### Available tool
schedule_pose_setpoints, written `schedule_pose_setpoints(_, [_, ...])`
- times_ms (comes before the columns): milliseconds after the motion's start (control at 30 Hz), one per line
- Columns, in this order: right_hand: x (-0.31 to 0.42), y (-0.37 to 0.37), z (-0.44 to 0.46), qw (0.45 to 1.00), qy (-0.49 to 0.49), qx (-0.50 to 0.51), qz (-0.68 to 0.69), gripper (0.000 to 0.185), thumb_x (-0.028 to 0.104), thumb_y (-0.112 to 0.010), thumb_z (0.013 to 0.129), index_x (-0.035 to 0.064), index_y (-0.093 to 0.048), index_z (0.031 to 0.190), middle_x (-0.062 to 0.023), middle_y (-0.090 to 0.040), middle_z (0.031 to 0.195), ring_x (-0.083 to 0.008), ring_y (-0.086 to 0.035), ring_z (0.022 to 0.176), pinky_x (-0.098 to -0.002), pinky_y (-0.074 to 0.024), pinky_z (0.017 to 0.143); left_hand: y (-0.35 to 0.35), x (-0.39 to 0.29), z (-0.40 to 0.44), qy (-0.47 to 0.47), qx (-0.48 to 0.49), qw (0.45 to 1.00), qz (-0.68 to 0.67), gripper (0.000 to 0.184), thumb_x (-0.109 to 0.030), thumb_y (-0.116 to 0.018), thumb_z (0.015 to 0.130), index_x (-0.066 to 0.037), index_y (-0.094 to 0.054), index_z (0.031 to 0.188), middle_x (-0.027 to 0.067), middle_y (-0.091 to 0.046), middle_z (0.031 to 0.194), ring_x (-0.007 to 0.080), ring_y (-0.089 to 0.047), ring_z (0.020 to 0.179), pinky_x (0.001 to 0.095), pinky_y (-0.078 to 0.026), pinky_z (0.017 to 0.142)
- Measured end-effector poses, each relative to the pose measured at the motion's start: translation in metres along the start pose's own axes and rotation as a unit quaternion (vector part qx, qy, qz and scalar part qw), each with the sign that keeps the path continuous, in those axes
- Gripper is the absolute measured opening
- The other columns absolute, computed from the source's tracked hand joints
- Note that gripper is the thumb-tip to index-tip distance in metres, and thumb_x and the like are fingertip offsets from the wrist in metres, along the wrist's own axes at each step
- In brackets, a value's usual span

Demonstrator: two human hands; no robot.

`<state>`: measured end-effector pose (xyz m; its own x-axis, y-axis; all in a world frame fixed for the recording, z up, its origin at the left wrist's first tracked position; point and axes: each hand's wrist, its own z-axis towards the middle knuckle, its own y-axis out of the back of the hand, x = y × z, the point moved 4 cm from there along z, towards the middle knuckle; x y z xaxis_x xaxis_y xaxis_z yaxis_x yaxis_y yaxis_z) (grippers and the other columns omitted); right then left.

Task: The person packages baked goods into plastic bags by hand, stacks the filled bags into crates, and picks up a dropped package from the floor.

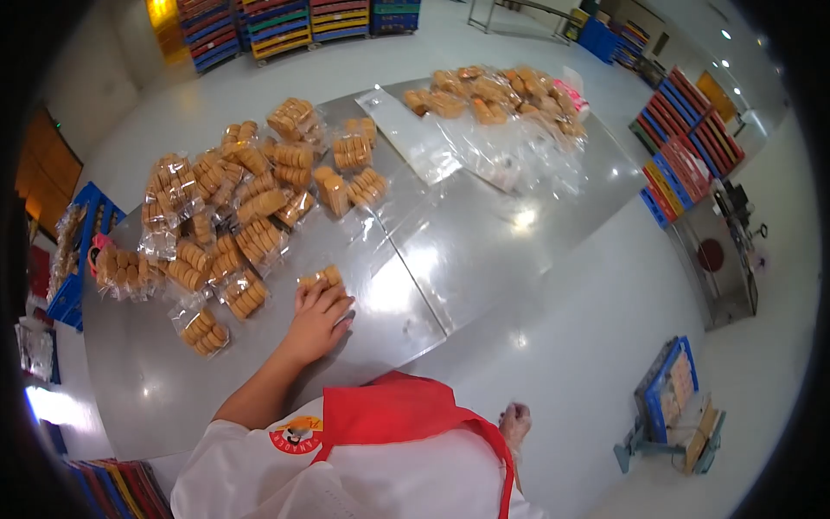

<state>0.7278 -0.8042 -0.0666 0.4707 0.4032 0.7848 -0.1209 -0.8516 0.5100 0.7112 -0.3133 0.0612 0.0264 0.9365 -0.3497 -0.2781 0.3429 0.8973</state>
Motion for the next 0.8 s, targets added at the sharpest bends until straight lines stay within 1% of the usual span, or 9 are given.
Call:
schedule_pose_setpoints(33, [0.040, -0.019, 0.009, 0.995, 0.049, -0.002, 0.082, 0.014, 0.011, -0.058, 0.093, -0.0030, -0.061, 0.096, -0.0111, -0.063, 0.085, -0.0206, -0.060, 0.078, -0.0316, -0.0501, 0.071, -0.001, 0.009, 0.006, 0.016, -0.037, 0.998, -0.043, 0.051, -0.020, -0.068, 0.083, -0.019, -0.059, 0.133, 0.0103, -0.048, 0.143, 0.0366, -0.039, 0.138, 0.0622, -0.028, 0.109])
schedule_pose_setpoints(100, [0.099, -0.052, 0.050, 0.943, 0.332, 0.027, 0.022, 0.010, 0.007, -0.057, 0.094, -0.0016, -0.061, 0.094, -0.0084, -0.060, 0.085, -0.0167, -0.057, 0.074, -0.0296, -0.0475, 0.065, 0.004, 0.012, 0.027, 0.019, -0.079, 0.996, -0.027, 0.054, -0.020, -0.067, 0.082, -0.019, -0.057, 0.135, 0.0127, -0.048, 0.143, 0.0381, -0.038, 0.137, 0.0626, -0.028, 0.108])
schedule_pose_setpoints(200, [0.218, -0.109, 0.079, 0.881, 0.434, 0.181, 0.054, 0.008, 0.007, -0.057, 0.095, -0.0004, -0.061, 0.095, -0.0070, -0.059, 0.087, -0.0133, -0.054, 0.071, -0.0278, -0.0448, 0.062, 0.013, 0.008, 0.074, 0.000, -0.077, 0.987, 0.140, 0.059, -0.021, -0.064, 0.084, -0.021, -0.051, 0.141, 0.0144, -0.047, 0.145, 0.0400, -0.037, 0.138, 0.0625, -0.028, 0.110])
schedule_pose_setpoints(300, [0.287, -0.173, 0.127, 0.849, 0.391, 0.345, 0.089, 0.007, 0.006, -0.057, 0.095, 0.0002, -0.061, 0.094, -0.0038, -0.056, 0.081, -0.0106, -0.051, 0.071, -0.0269, -0.0446, 0.062, -0.011, 0.026, 0.119, -0.057, -0.088, 0.970, 0.220, 0.058, -0.022, -0.060, 0.085, -0.020, -0.049, 0.141, 0.0146, -0.048, 0.143, 0.0411, -0.036, 0.139, 0.0637, -0.027, 0.111])
schedule_pose_setpoints(367, [0.321, -0.202, 0.133, 0.827, 0.360, 0.417, 0.110, 0.008, 0.010, -0.059, 0.096, 0.0020, -0.062, 0.095, 0.0006, -0.054, 0.072, -0.0053, -0.049, 0.062, -0.0200, -0.0386, 0.055, -0.010, 0.019, 0.142, -0.129, -0.131, 0.958, 0.218, 0.031, -0.016, -0.059, 0.082, -0.012, -0.062, 0.112, 0.0134, -0.055, 0.130, 0.0352, -0.049, 0.127, 0.0513, -0.036, 0.110])
schedule_pose_setpoints(467, [0.305, -0.267, 0.202, 0.803, 0.424, 0.412, 0.075, 0.010, 0.010, -0.058, 0.096, 0.0010, -0.063, 0.096, -0.0014, -0.056, 0.075, -0.0074, -0.051, 0.066, -0.0216, -0.0420, 0.060, 0.001, -0.006, 0.164, -0.137, -0.105, 0.969, 0.179, 0.021, -0.016, -0.059, 0.080, -0.007, -0.062, 0.099, 0.0135, -0.058, 0.114, 0.0323, -0.055, 0.116, 0.0464, -0.040, 0.106])
schedule_pose_setpoints(600, [0.327, -0.254, 0.174, 0.772, 0.496, 0.393, 0.053, 0.012, 0.008, -0.060, 0.092, -0.0025, -0.064, 0.091, -0.0118, -0.063, 0.083, -0.0206, -0.059, 0.077, -0.0330, -0.0490, 0.074, 0.015, -0.048, 0.162, -0.014, -0.109, 0.980, 0.164, 0.028, -0.011, -0.061, 0.078, -0.008, -0.061, 0.106, 0.0151, -0.055, 0.123, 0.0308, -0.050, 0.123, 0.0441, -0.037, 0.108])
schedule_pose_setpoints(700, [0.339, -0.246, 0.165, 0.756, 0.532, 0.380, 0.039, 0.013, 0.009, -0.062, 0.090, -0.0035, -0.065, 0.091, -0.0161, -0.065, 0.085, -0.0269, -0.062, 0.079, -0.0368, -0.0494, 0.076, 0.002, -0.062, 0.134, 0.122, -0.095, 0.982, 0.109, 0.050, -0.012, -0.064, 0.078, -0.008, -0.057, 0.127, 0.0218, -0.044, 0.142, 0.0386, -0.039, 0.136, 0.0509, -0.028, 0.115])
schedule_pose_setpoints(800, [0.347, -0.239, 0.154, 0.780, 0.507, 0.365, 0.043, 0.014, 0.009, -0.062, 0.089, -0.0038, -0.065, 0.090, -0.0182, -0.066, 0.086, -0.0310, -0.063, 0.081, -0.0392, -0.0494, 0.078, -0.006, -0.051, 0.087, 0.377, -0.127, 0.897, 0.193, 0.072, -0.021, -0.073, 0.074, -0.013, -0.048, 0.141, 0.0234, -0.034, 0.150, 0.0496, -0.033, 0.136, 0.0596, -0.026, 0.112])
